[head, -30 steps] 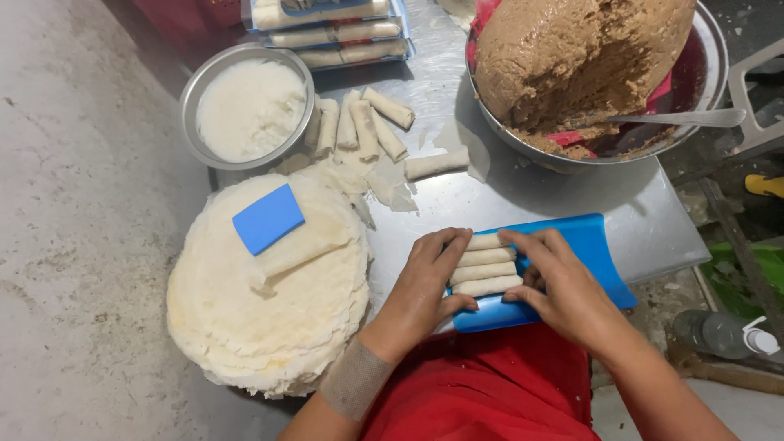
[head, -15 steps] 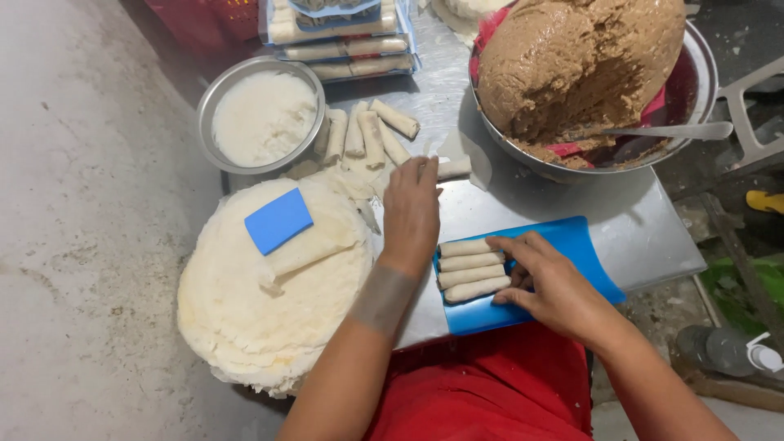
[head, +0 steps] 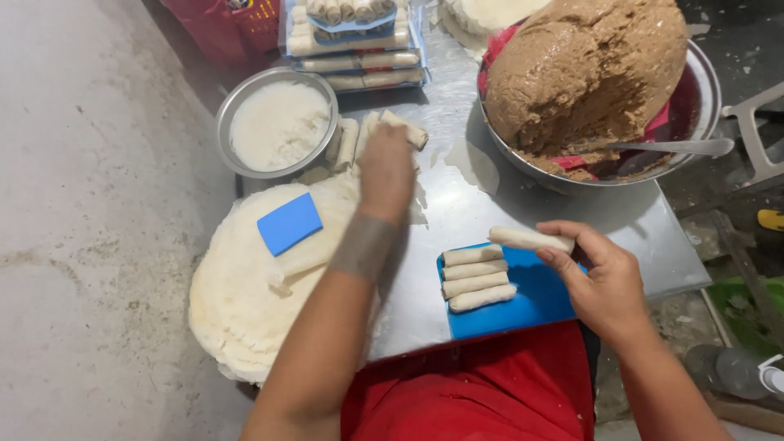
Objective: The person arranges and packs prepared spring rolls into plastic bags by hand on a stainless steel table.
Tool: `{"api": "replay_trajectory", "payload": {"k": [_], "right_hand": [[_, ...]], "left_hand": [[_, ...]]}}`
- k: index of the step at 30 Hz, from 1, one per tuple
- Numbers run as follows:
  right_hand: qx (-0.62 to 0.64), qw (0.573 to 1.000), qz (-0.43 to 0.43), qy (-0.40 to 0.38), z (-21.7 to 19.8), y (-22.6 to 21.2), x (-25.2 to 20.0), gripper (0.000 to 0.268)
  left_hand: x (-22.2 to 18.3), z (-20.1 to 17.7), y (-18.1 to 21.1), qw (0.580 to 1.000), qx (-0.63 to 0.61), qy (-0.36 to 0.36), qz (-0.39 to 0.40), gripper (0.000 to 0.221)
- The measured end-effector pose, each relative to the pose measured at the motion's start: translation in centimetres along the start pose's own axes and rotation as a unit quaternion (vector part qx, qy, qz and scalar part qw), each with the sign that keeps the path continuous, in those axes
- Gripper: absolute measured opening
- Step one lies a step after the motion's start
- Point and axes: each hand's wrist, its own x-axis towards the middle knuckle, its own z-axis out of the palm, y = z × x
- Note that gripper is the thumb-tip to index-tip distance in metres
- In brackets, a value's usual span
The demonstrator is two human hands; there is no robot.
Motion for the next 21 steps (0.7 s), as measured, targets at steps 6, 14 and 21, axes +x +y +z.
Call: {"api": "replay_trajectory", "payload": {"k": [6, 14, 21], "right_hand": [[0.117, 0.991, 0.059, -0.028, -1.1, -2.1, -1.5, 0.03], [0.215, 0.967, 0.137, 0.013, -2.8, 0.0, -2.1, 0.033], [0.232, 0.962, 0.142, -0.001, -2.2, -0.9, -2.0, 0.03]], "left_hand": [[5.3, 3.2, -4.4, 0.984, 0.128, -0.044, 0.119, 0.043], [5.7, 2.8, -4.9, 0.967, 0.188, 0.017, 0.172, 0.008], [5.2, 2.1, -4.3, 0.983, 0.143, 0.023, 0.112, 0.025]]}}
